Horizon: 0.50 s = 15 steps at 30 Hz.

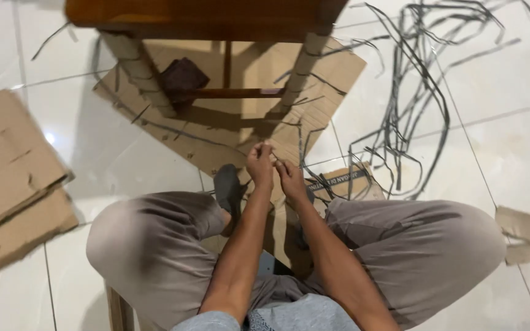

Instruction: Wrapping the legs and frame of a wooden chair with cardboard and securing it with plastic straps.

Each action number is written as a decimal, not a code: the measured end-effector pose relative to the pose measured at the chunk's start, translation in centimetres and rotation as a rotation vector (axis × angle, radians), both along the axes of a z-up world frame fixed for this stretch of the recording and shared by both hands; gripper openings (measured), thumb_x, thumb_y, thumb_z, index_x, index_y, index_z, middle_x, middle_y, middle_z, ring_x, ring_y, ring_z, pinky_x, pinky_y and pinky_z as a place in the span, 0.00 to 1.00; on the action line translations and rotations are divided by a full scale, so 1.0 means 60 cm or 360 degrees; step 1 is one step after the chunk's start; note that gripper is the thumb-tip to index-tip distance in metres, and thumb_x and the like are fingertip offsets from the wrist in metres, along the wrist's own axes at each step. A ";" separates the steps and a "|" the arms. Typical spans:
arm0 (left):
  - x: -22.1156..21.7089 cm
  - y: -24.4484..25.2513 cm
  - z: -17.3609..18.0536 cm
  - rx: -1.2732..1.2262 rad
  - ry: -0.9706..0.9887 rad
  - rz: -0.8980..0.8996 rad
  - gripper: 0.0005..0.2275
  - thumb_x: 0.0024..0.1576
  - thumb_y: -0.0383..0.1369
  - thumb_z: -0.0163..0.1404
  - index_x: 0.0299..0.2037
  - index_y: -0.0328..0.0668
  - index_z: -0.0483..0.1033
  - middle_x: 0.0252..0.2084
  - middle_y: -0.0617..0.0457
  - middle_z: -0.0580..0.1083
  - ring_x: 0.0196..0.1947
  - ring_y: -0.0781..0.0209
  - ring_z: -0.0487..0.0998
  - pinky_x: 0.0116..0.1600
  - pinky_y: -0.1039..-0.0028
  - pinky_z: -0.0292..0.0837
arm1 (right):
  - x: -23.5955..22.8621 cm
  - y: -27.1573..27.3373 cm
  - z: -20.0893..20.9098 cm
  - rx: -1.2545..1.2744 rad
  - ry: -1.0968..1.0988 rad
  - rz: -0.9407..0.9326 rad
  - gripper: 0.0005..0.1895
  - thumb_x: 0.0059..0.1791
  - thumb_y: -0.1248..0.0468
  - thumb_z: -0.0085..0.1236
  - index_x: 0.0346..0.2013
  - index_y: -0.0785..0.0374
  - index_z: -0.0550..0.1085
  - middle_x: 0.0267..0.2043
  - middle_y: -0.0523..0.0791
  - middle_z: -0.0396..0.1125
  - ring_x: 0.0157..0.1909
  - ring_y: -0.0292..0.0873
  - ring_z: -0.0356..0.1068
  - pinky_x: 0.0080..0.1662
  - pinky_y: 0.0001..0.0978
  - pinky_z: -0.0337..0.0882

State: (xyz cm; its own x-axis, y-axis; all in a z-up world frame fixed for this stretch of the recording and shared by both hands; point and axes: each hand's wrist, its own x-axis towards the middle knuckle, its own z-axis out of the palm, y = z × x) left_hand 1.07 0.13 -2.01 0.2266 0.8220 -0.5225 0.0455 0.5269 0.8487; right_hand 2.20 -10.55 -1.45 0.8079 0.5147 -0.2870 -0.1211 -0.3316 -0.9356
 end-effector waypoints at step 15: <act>0.085 -0.113 -0.073 -0.0397 -0.0284 0.0176 0.04 0.56 0.33 0.57 0.36 0.48 0.75 0.23 0.55 0.73 0.18 0.66 0.75 0.24 0.79 0.71 | -0.022 -0.123 0.002 -0.0889 -0.0186 -0.0120 0.18 0.57 0.49 0.47 0.54 0.52 0.77 0.50 0.54 0.75 0.56 0.62 0.72 0.58 0.57 0.70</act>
State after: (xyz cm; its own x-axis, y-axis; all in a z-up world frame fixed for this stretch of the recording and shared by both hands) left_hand 6.17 -6.64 -6.41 0.2489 0.6985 -0.6709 -0.1613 0.7129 0.6825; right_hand 0.88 -17.94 -1.36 0.8792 0.2507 -0.4052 -0.0695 -0.7738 -0.6296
